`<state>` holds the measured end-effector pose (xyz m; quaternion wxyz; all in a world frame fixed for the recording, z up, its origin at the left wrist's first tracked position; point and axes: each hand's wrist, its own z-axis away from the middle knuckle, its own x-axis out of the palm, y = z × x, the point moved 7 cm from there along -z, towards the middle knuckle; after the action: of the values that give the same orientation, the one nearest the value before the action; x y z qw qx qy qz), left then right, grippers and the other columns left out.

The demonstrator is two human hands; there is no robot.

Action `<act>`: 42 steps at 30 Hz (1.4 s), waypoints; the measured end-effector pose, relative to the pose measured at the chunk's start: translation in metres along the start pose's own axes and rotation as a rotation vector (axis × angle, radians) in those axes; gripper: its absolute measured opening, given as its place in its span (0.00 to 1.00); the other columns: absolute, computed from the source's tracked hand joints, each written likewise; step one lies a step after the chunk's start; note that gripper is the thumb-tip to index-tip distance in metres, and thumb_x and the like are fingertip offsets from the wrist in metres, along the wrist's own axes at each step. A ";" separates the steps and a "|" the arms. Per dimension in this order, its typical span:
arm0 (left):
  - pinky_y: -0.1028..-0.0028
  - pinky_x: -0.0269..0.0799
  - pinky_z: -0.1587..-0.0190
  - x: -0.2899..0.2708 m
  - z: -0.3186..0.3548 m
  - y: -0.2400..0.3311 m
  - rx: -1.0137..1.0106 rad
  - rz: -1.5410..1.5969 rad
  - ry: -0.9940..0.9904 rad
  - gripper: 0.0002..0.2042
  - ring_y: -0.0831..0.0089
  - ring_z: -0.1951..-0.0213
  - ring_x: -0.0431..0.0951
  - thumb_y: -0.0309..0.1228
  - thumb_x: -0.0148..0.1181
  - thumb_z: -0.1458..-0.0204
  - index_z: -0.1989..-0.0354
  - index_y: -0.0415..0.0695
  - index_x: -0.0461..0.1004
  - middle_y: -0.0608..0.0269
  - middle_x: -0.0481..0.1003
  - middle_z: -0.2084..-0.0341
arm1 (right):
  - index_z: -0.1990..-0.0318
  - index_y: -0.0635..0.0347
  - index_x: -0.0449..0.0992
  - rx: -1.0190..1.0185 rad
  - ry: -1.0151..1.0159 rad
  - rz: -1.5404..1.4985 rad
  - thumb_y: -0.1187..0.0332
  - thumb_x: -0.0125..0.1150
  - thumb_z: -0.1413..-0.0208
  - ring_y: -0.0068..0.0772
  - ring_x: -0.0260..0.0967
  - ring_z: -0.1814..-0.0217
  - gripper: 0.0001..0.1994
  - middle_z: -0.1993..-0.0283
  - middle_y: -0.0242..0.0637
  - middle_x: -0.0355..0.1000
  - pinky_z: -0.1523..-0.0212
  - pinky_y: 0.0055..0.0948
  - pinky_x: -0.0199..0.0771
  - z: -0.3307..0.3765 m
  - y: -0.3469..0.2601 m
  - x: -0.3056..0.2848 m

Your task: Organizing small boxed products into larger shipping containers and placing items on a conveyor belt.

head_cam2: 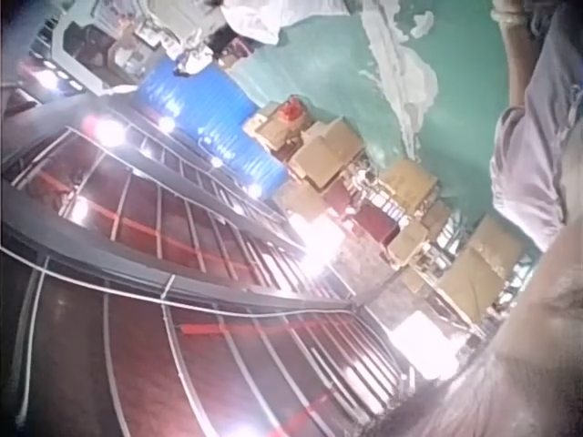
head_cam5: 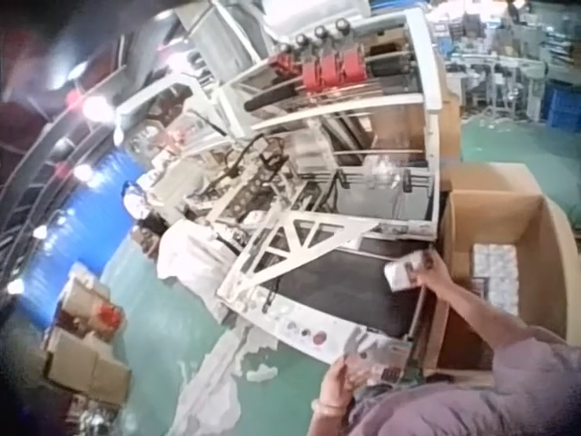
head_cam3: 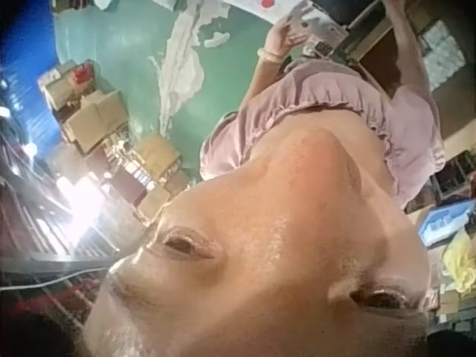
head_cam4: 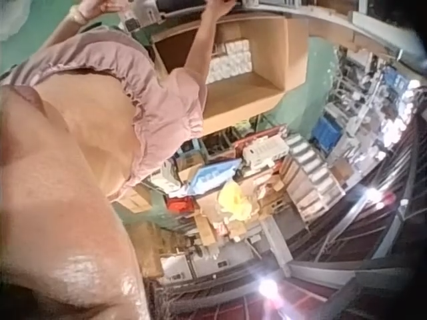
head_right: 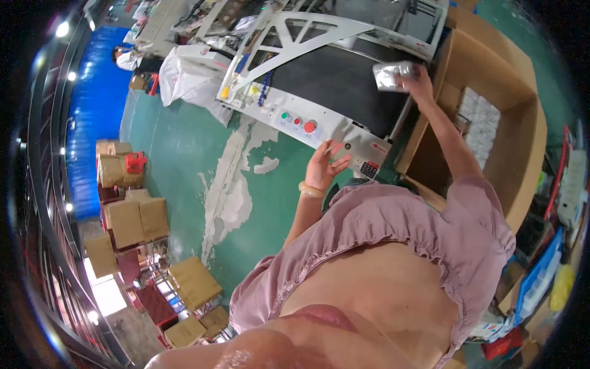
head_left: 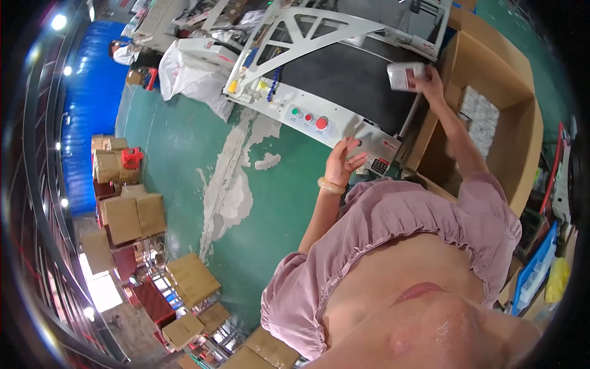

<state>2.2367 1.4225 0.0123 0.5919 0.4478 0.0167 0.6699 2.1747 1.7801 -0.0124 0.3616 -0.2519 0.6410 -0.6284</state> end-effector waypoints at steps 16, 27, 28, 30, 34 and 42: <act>0.67 0.72 0.59 0.034 -0.006 -0.055 -0.225 -0.211 0.038 0.18 0.61 0.59 0.74 0.43 0.50 0.45 0.51 0.45 0.64 0.61 0.70 0.57 | 0.58 0.72 0.71 0.543 0.257 0.108 0.49 0.59 0.51 0.45 0.69 0.55 0.28 0.61 0.49 0.72 0.58 0.44 0.65 -0.083 0.079 -0.032; 0.78 0.65 0.59 0.198 -0.089 -0.146 0.142 -0.363 -0.048 0.13 0.75 0.63 0.70 0.27 0.53 0.47 0.53 0.42 0.65 0.65 0.69 0.64 | 0.52 0.53 0.68 -0.109 0.339 -0.365 0.75 0.54 0.47 0.34 0.68 0.55 0.14 0.54 0.40 0.68 0.60 0.26 0.72 -0.055 0.075 -0.191; 0.78 0.65 0.59 0.217 -0.096 -0.161 0.135 -0.359 -0.039 0.13 0.75 0.63 0.70 0.27 0.53 0.47 0.53 0.42 0.65 0.65 0.69 0.64 | 0.51 0.55 0.68 -0.020 0.329 0.104 0.64 0.58 0.50 0.37 0.69 0.53 0.18 0.53 0.41 0.69 0.55 0.30 0.70 -0.054 0.097 -0.227; 0.78 0.62 0.58 0.256 -0.111 -0.196 0.231 -0.359 -0.144 0.13 0.77 0.63 0.65 0.29 0.54 0.47 0.53 0.40 0.65 0.66 0.68 0.65 | 0.47 0.55 0.66 0.125 0.296 0.689 0.54 0.57 0.50 0.42 0.69 0.52 0.24 0.51 0.43 0.70 0.54 0.37 0.69 -0.049 0.164 -0.284; 0.72 0.62 0.51 0.185 -0.240 -0.346 -0.365 -0.382 0.352 0.23 0.71 0.55 0.67 0.42 0.51 0.46 0.48 0.39 0.63 0.61 0.68 0.57 | 0.43 0.51 0.63 0.204 0.117 1.069 0.55 0.51 0.44 0.42 0.68 0.53 0.23 0.51 0.41 0.69 0.59 0.42 0.71 -0.078 0.277 -0.291; 0.62 0.57 0.43 0.087 -0.439 -0.459 -0.233 -1.401 0.327 0.32 0.57 0.44 0.61 0.47 0.49 0.47 0.39 0.39 0.54 0.54 0.57 0.40 | 0.49 0.52 0.66 -0.191 0.217 1.441 0.58 0.57 0.59 0.49 0.53 0.46 0.26 0.50 0.39 0.65 0.55 0.42 0.60 -0.158 0.389 -0.314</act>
<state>2.3302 1.8529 -0.4537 0.9156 0.1602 0.3161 0.1898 2.2949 2.1554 -0.3583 0.5962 0.2652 0.7316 -0.1975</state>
